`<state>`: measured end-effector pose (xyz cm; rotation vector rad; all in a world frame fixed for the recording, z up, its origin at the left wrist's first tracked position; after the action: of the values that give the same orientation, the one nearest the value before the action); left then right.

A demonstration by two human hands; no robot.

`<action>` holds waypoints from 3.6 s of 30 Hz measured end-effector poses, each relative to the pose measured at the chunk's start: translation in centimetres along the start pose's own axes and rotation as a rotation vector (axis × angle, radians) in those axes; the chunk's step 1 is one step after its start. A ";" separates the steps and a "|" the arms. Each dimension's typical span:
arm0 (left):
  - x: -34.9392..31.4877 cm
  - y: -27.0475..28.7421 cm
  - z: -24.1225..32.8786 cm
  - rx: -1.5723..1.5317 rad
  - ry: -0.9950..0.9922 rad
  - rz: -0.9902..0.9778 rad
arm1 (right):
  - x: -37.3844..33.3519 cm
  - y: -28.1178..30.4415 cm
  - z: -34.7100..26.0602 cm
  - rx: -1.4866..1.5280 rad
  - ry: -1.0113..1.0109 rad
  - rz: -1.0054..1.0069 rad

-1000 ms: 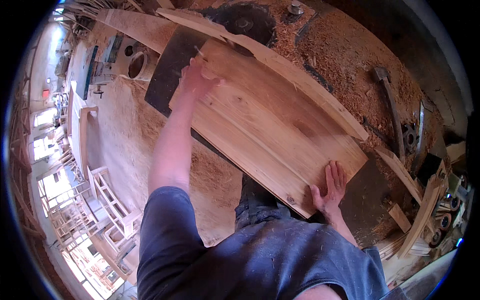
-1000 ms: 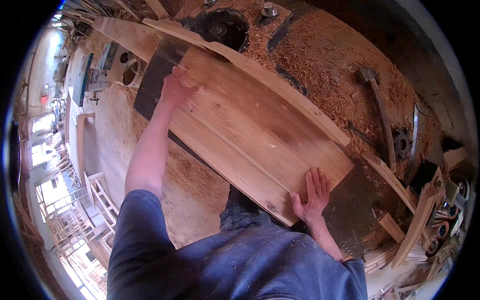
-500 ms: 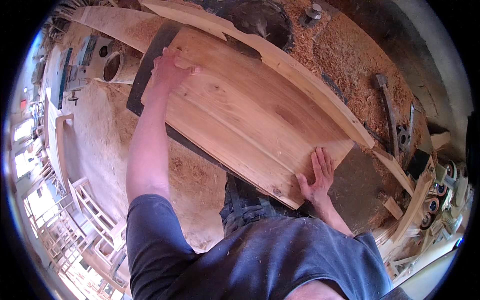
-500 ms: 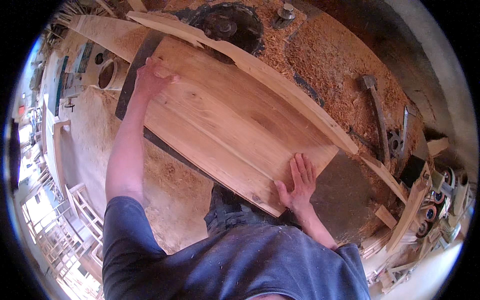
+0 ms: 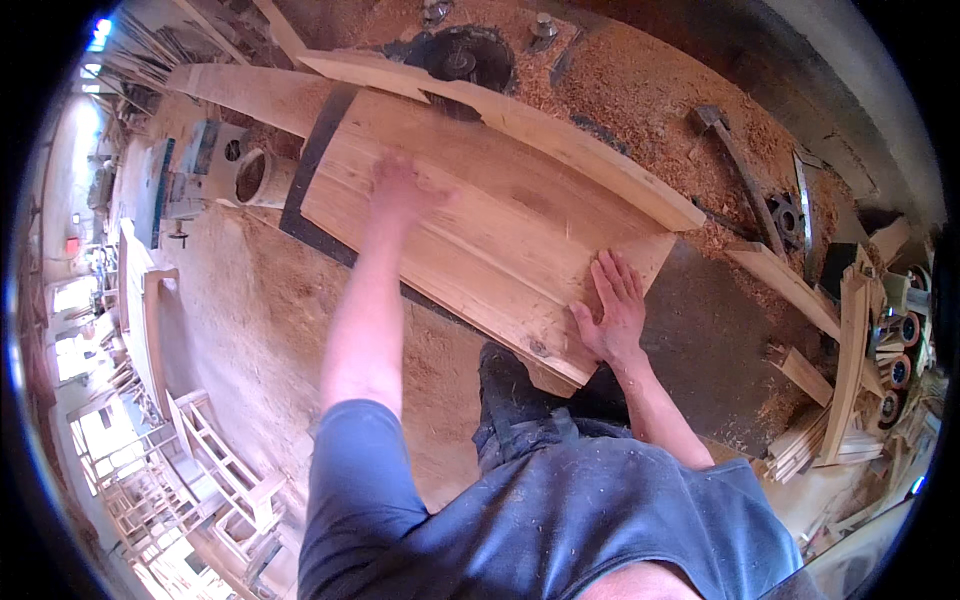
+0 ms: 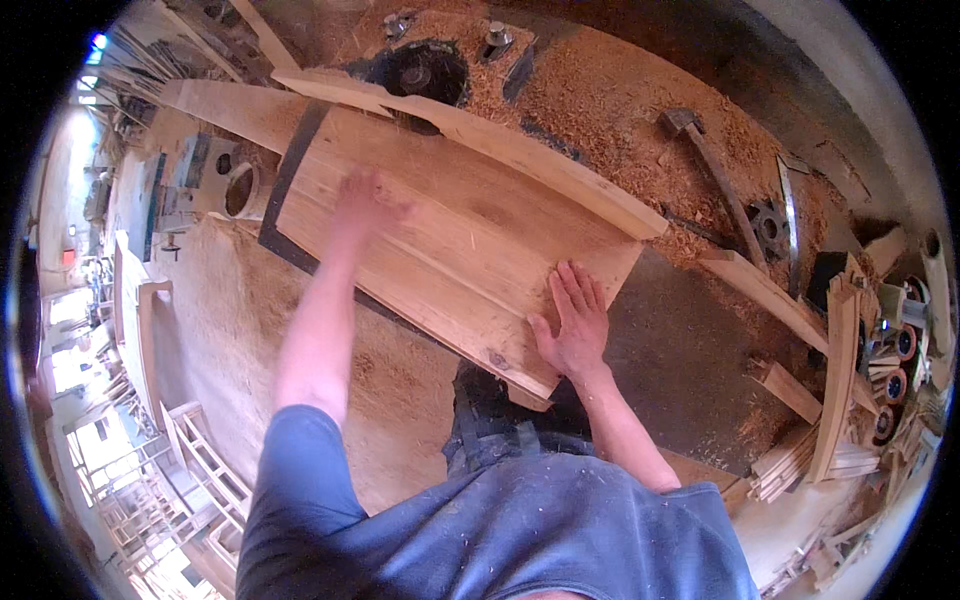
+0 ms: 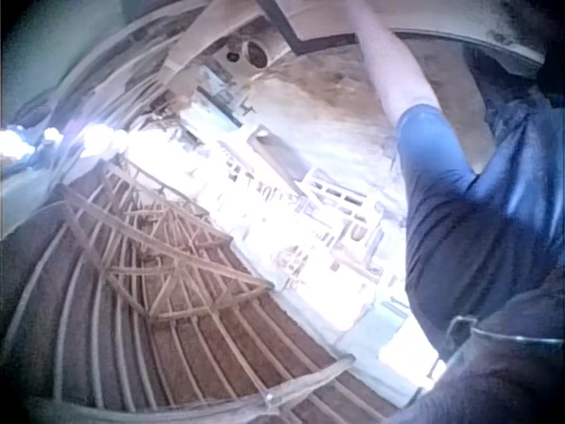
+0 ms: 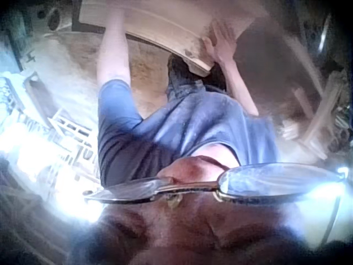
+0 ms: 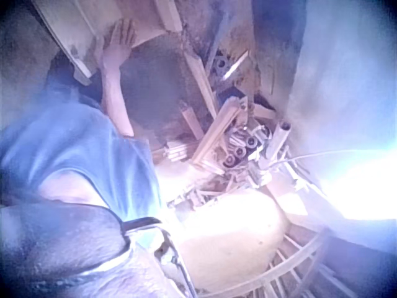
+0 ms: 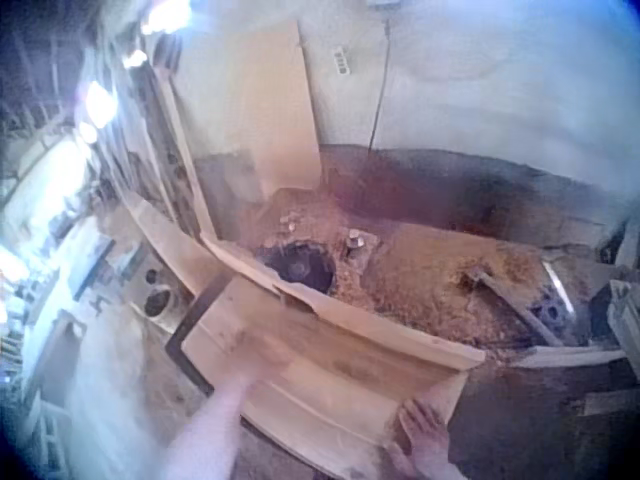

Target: The person shapes wood boards using a jointer machine and a hammer. The person runs the edges of a board over the jointer blades, taps a wooden component with a hammer, and moves boards between a table and the machine.

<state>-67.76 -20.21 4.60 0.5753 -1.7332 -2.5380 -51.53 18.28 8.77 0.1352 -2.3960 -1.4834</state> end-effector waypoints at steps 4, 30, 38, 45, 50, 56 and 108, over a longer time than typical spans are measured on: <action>-4.0 0.7 5.4 0.017 0.058 -0.010 | 0.1 0.2 0.4 -0.002 -0.036 -0.036; 7.2 6.8 -7.8 -0.061 -0.067 0.074 | 11.2 -8.0 -9.6 0.045 -0.051 -0.062; 12.3 8.4 -14.7 -0.001 -0.105 0.147 | 15.8 -11.7 -14.2 0.051 -0.055 -0.101; 12.0 9.3 -41.2 -0.727 0.403 0.574 | 20.0 -14.4 -19.1 0.092 -0.013 -0.048; 10.3 8.9 -37.5 -1.684 0.749 0.321 | 22.8 -16.6 -21.8 0.071 -0.055 -0.050; 15.6 11.2 -45.2 -1.745 0.532 0.296 | 27.4 -20.4 -27.3 0.075 -0.019 -0.031; -40.4 -18.5 2.0 -1.749 0.740 0.400 | -18.2 22.4 20.6 -0.646 -0.025 -0.019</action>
<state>-27.18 -2.55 0.31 0.6407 0.6455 -2.0037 -38.96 50.59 16.14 -0.0123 -1.8130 -2.1832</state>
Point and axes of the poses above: each hand's wrist, its own x-axis towards the middle knuckle, its own y-axis out of the back of the hand, z = x × y, the point moved 8 cm from there along x, towards the middle knuckle, and after that the axes turned 11 degrees about -x, right-handed, at the moved point
